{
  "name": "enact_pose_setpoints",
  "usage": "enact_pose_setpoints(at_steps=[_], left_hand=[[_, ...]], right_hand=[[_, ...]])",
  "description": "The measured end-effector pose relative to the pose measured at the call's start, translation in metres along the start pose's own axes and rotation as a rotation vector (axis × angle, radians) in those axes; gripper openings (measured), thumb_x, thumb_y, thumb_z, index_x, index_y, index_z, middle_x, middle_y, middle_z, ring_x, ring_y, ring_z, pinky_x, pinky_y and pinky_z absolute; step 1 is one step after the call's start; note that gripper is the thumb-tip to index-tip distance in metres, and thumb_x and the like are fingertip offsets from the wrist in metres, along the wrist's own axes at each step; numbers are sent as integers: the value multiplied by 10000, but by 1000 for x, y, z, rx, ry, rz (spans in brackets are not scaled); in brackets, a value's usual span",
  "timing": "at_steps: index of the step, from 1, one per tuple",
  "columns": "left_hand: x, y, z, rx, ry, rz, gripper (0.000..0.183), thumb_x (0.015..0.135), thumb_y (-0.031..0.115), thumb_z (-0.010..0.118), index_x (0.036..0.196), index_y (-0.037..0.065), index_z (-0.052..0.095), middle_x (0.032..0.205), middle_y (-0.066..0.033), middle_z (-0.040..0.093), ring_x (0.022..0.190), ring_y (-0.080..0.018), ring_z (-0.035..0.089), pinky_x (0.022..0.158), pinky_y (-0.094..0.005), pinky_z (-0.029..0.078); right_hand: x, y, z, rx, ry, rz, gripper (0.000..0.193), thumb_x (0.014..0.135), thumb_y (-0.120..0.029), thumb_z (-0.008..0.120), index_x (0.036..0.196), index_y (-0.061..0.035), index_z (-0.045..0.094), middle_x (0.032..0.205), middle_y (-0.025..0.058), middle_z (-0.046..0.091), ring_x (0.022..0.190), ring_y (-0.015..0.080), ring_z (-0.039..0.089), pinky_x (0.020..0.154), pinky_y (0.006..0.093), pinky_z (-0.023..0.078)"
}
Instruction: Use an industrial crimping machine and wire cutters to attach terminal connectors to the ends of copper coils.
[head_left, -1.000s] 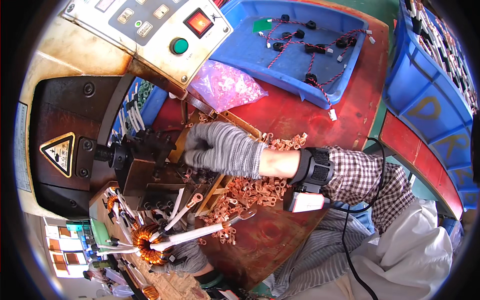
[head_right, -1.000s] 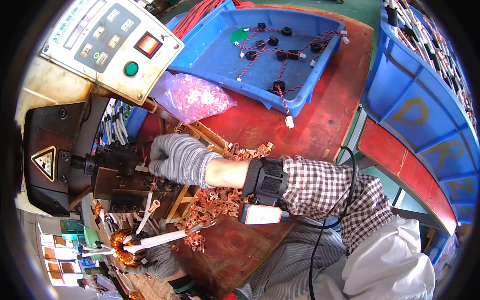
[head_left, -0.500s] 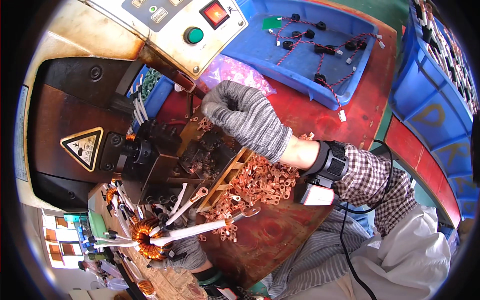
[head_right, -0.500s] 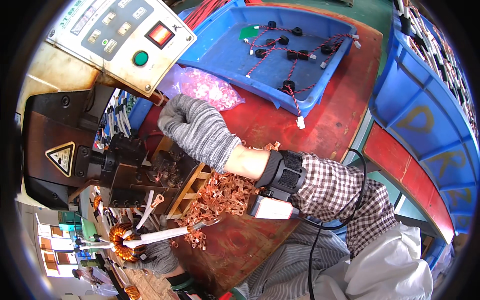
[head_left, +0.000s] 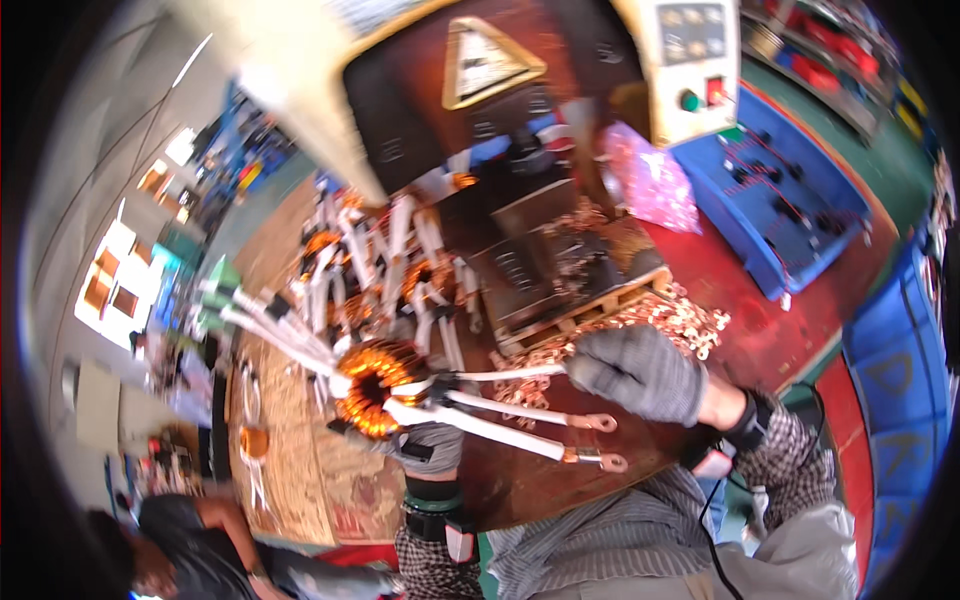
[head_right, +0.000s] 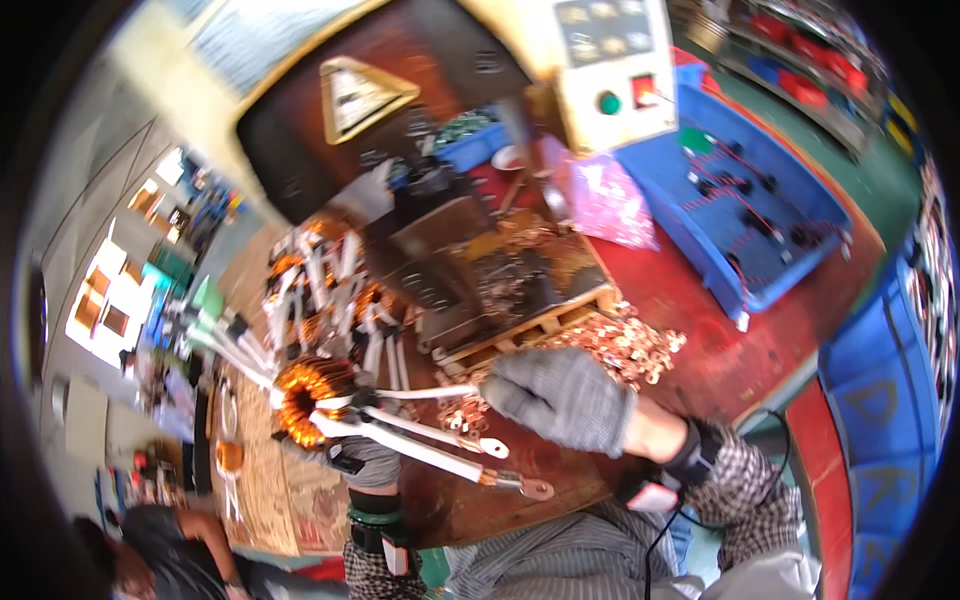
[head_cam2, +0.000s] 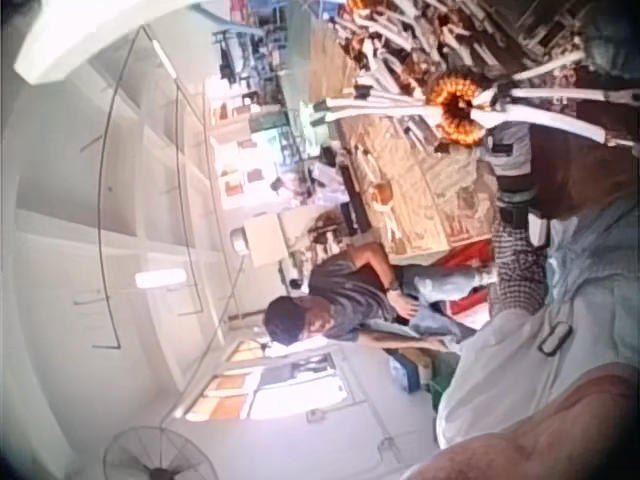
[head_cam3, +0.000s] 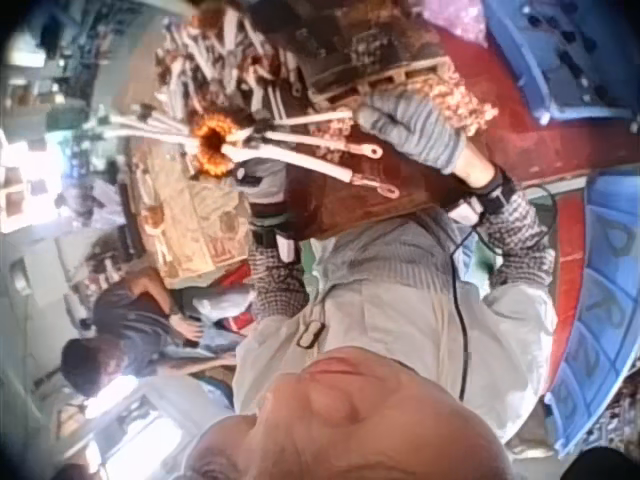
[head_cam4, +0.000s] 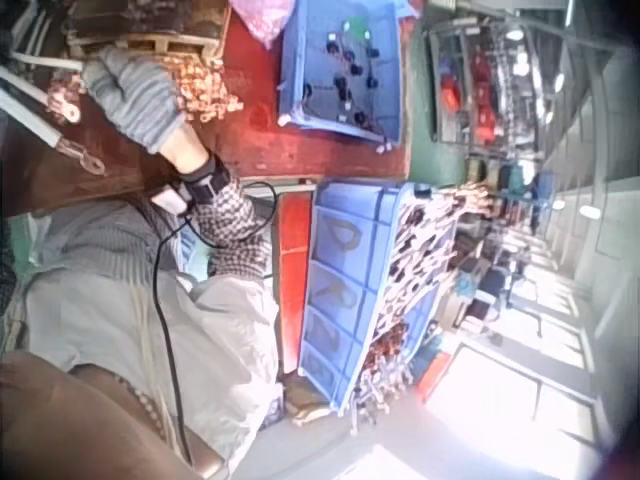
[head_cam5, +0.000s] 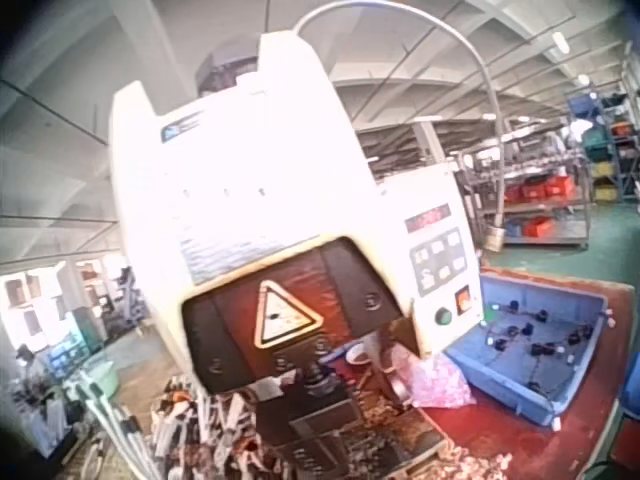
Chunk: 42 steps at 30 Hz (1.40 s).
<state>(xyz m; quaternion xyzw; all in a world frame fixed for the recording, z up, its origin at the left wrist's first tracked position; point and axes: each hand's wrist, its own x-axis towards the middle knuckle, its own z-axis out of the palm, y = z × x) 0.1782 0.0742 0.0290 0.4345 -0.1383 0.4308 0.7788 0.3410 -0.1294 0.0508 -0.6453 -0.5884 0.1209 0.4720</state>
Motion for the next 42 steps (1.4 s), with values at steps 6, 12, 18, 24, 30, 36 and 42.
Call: enact_pose_setpoints(at_steps=[6, 12, 18, 24, 30, 36, 42], left_hand=[[-25, 39, 2, -331, 238, -217, 861, 632, 734, 390, 1143, 41, 401, 1004, -148, 498, 876, -276, 506, 736, -415, 453], [-18, 91, -2, -203, 347, -120, 711, 747, 574, 491, 1227, 65, 364, 1166, -160, 448, 1063, -319, 435, 910, -420, 377], [17, 216, -85, 255, 516, -353, 560, 765, 451, 550, 1146, 58, 430, 1025, -125, 529, 891, -285, 541, 780, -440, 462], [51, 254, -198, 541, 751, -566, 401, 726, 381, 627, 987, 93, 532, 919, -68, 588, 775, -211, 584, 701, -362, 501], [81, 239, -295, 802, 879, -684, 434, 698, 463, 622, 962, 122, 572, 903, -58, 609, 748, -227, 592, 676, -400, 494], [90, 285, -321, 1141, 721, -384, 604, 731, 465, 597, 1184, 101, 431, 1025, -130, 559, 846, -264, 581, 721, -404, 479], [17, 347, -320, 2660, 953, -1036, 820, 575, 444, 732, 1244, 120, 385, 1194, -158, 466, 1037, -302, 500, 850, -381, 417]], right_hand=[[-19, -37, 17, 482, -12, 233, 209, 842, -210, 508, 760, -24, 553, 646, 100, 506, 583, 251, 521, 548, 315, 411], [-22, -43, 37, 192, -21, 25, 255, 837, -271, 515, 838, -21, 567, 716, 119, 557, 622, 277, 545, 576, 338, 431], [-99, -1, 2, -132, 348, 441, 228, 800, -242, 561, 786, -15, 572, 693, 120, 566, 632, 274, 545, 584, 335, 430], [-112, 9, 16, -497, 463, 370, 173, 805, -190, 522, 708, -47, 522, 630, 117, 495, 569, 297, 480, 510, 374, 358], [-108, 15, 32, -695, 448, 398, 143, 807, -192, 504, 746, -65, 532, 678, 111, 511, 621, 308, 487, 566, 396, 361], [-123, 23, 35, -676, 511, 472, 142, 811, -153, 513, 771, -26, 561, 717, 127, 557, 651, 310, 508, 614, 388, 385], [-131, 31, 33, -911, 462, 263, 138, 835, -94, 497, 874, 15, 572, 841, 130, 584, 768, 285, 532, 736, 365, 407]])
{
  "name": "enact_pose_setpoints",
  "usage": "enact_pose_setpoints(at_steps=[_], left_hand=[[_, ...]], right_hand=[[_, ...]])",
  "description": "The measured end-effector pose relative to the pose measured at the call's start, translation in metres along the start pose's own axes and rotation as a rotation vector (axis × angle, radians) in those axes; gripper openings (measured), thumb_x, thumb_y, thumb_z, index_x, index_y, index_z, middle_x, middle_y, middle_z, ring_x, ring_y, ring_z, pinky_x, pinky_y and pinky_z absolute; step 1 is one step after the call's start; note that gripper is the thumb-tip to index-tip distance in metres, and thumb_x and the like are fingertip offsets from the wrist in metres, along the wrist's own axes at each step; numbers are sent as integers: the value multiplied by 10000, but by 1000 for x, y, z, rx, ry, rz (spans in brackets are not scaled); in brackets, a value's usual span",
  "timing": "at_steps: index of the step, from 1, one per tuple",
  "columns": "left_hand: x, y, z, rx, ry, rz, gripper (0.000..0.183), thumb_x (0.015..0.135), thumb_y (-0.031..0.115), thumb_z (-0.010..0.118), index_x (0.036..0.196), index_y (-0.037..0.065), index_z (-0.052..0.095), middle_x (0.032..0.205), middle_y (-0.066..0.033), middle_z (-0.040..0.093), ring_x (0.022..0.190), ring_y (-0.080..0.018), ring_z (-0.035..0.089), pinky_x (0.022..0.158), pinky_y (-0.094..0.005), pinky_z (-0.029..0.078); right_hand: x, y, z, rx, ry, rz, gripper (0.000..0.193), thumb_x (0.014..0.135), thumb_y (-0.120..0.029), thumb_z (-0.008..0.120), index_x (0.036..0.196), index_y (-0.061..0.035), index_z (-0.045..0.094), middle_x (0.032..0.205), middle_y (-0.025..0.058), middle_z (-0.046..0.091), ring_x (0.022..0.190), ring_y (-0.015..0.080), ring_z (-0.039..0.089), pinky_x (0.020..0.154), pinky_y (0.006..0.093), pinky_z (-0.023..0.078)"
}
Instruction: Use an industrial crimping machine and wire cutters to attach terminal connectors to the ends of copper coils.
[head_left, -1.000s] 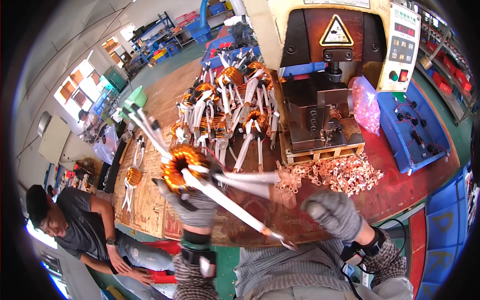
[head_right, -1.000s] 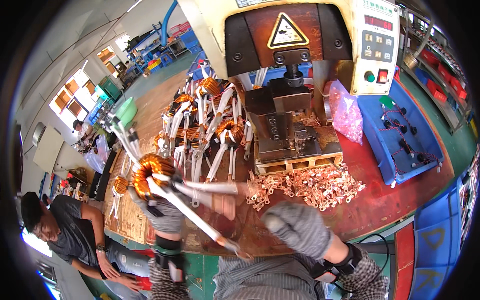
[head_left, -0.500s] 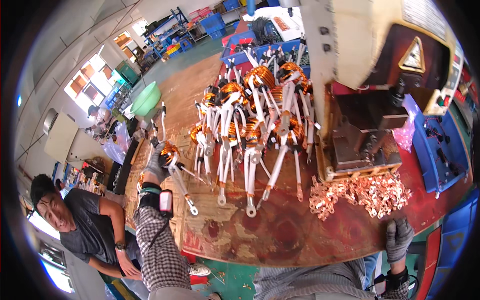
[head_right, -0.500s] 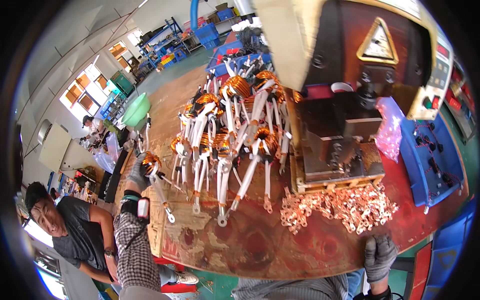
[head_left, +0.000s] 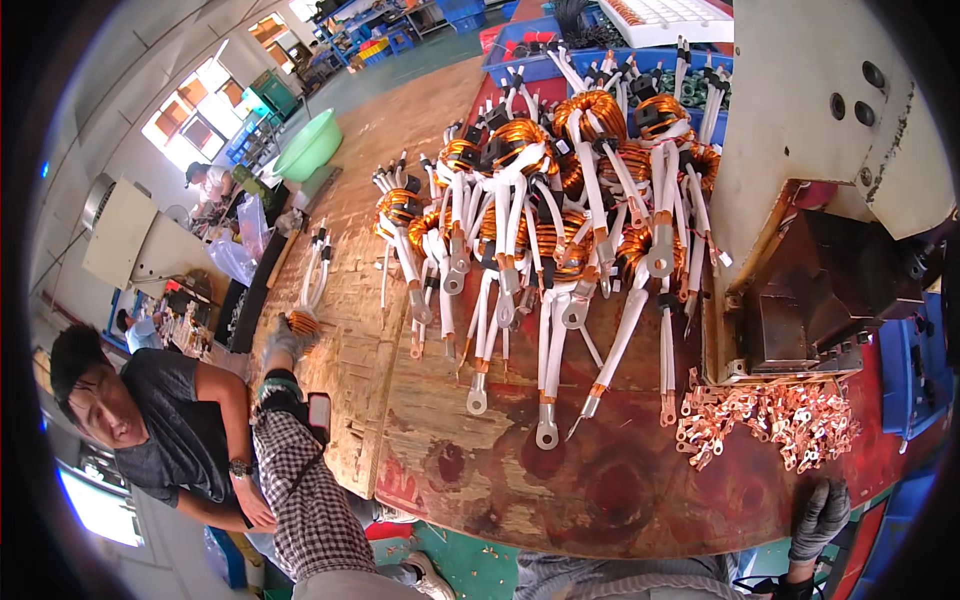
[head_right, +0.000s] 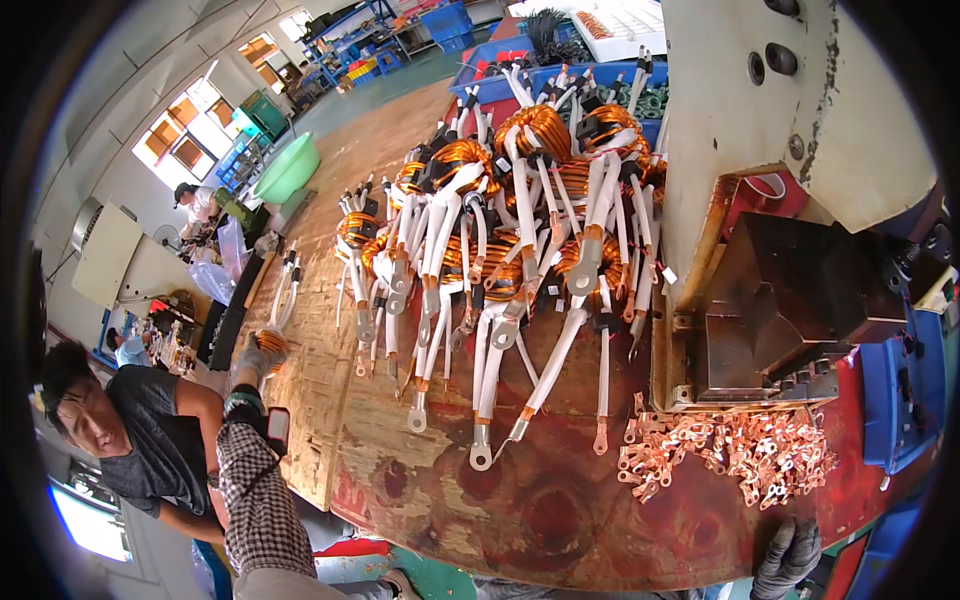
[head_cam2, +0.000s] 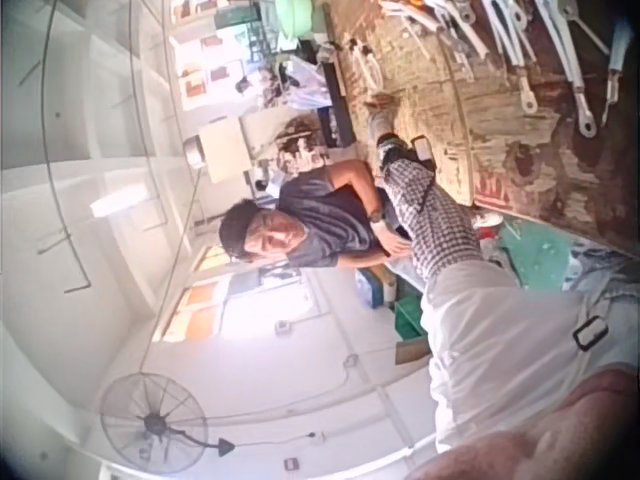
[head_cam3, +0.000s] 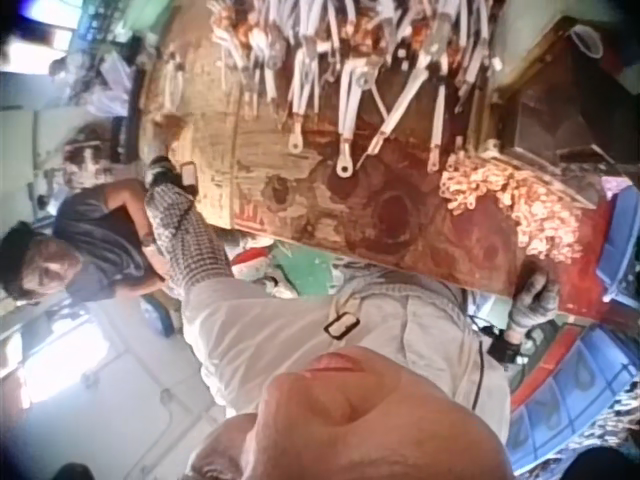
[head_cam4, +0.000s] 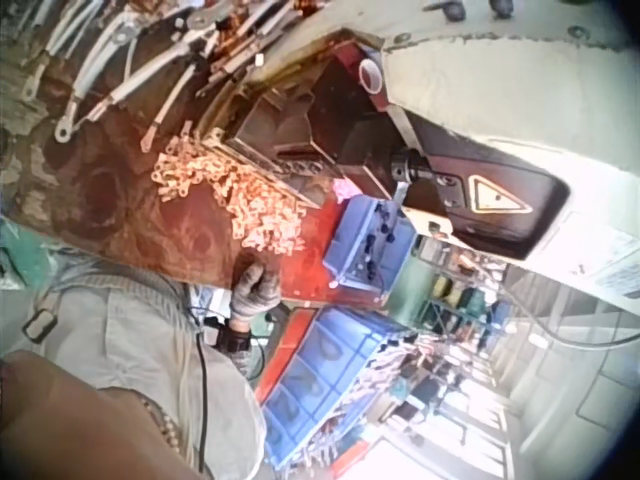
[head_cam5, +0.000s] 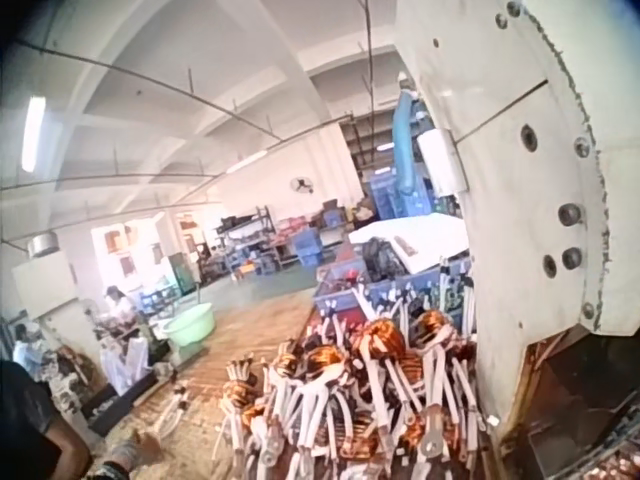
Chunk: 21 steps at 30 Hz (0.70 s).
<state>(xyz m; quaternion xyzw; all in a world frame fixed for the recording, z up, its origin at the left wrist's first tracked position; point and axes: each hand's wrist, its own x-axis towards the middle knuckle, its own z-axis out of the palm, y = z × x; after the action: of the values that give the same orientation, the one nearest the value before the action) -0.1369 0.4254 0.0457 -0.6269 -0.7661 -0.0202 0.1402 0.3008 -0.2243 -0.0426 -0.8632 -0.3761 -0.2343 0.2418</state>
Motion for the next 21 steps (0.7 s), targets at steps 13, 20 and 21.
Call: enact_pose_setpoints(at_steps=[13, 20, 21], left_hand=[[-10, -32, 20, -725, -566, -229, 710, 666, 424, 679, 1202, 135, 315, 970, -124, 511, 728, -262, 544, 539, -406, 460], [-61, -54, 31, -1318, -544, -233, 396, 727, 251, 640, 1036, 36, 516, 709, -102, 581, 553, -214, 569, 506, -330, 474], [-68, -65, 43, -1319, -547, -225, 396, 727, 251, 640, 1036, 36, 516, 709, -102, 581, 553, -214, 569, 506, -330, 474]], right_hand=[[-15, 12, 3, 102, 107, 77, 163, 834, -95, 514, 938, 1, 595, 896, 113, 601, 777, 246, 542, 732, 344, 416], [-7, 1, 3, 103, 138, 15, 122, 819, -120, 522, 879, -50, 603, 810, 97, 589, 694, 285, 524, 637, 368, 402], [-5, -2, 0, 153, 92, 54, 128, 821, -140, 518, 870, -52, 597, 779, 102, 577, 678, 289, 515, 622, 383, 390]])
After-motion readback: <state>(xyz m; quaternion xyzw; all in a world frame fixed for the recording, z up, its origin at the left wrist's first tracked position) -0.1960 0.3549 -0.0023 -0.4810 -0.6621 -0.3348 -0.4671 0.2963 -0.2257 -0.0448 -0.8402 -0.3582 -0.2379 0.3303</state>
